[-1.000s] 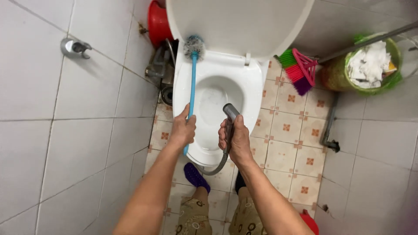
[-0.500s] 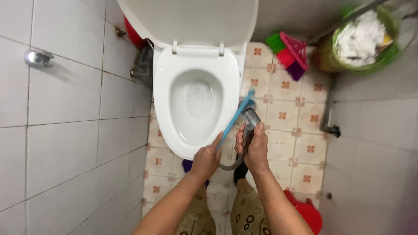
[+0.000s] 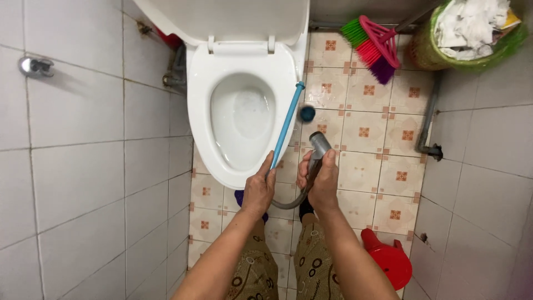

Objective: Scrubbing the inside of a toilet bowl with a brush and rinsing it using a bidet sprayer.

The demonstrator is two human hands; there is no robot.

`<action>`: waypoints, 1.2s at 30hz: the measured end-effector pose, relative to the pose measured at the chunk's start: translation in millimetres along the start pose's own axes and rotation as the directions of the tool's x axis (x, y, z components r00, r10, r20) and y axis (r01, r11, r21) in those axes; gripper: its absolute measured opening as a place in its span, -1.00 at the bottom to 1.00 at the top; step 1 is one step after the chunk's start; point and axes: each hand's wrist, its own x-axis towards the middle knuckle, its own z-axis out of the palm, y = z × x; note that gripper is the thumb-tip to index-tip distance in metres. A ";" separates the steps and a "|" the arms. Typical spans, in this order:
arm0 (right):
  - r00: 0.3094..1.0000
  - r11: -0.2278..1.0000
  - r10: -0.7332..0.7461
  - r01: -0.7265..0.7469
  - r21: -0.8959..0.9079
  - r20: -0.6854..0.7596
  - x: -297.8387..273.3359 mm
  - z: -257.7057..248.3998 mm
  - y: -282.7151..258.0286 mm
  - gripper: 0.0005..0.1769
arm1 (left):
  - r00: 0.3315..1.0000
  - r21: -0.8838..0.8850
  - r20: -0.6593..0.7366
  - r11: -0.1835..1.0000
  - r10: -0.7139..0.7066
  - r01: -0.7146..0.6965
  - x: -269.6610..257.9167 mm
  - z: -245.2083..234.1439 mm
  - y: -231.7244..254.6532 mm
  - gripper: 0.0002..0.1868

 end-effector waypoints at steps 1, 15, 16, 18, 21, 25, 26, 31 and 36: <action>1.000 1.000 -0.005 0.005 0.028 -0.006 2.6 0.1 1.1 -0.28 | 1.000 -0.007 -0.003 1.000 -0.021 0.021 -1.5 -4.4 4.0 -0.52; 0.992 0.986 0.122 -0.125 -0.107 -0.034 20.3 67.8 7.6 -0.24 | 0.930 -0.305 -0.191 0.920 -0.313 0.247 -60.5 -44.1 -31.9 -0.65; 0.991 0.980 0.133 -0.135 -0.149 -0.022 21.2 76.4 10.1 -0.23 | 0.918 -0.342 -0.172 0.896 -0.358 0.285 -65.6 -51.8 -25.8 -0.66; 0.989 0.969 0.145 -0.143 -0.202 -0.002 24.0 89.7 17.5 -0.23 | 0.901 -0.388 -0.157 0.864 -0.404 0.320 -77.4 -61.5 -26.8 -0.68; 0.987 0.962 0.160 -0.157 -0.224 -0.004 32.6 105.3 32.2 -0.20 | 0.907 -0.473 -0.131 0.830 -0.400 0.297 -90.3 -66.4 -53.0 -0.64; 0.989 0.951 0.140 -0.145 -0.274 -0.036 38.9 117.1 51.5 -0.16 | 0.910 -0.463 -0.159 0.843 -0.383 0.274 -98.3 -72.1 -85.1 -0.65; 0.989 0.954 0.141 -0.148 -0.260 -0.045 39.4 119.7 55.8 -0.16 | 0.906 -0.465 -0.165 0.841 -0.389 0.276 -100.0 -75.8 -88.2 -0.65; 0.991 0.944 0.121 -0.133 -0.303 -0.059 36.7 132.8 65.1 -0.14 | 0.898 -0.483 -0.188 0.833 -0.398 0.269 -102.3 -90.5 -109.8 -0.65; 0.991 0.948 0.097 -0.120 -0.294 -0.092 47.3 130.5 68.9 -0.13 | 0.887 -0.504 -0.195 0.819 -0.418 0.274 -99.3 -95.8 -125.8 -0.67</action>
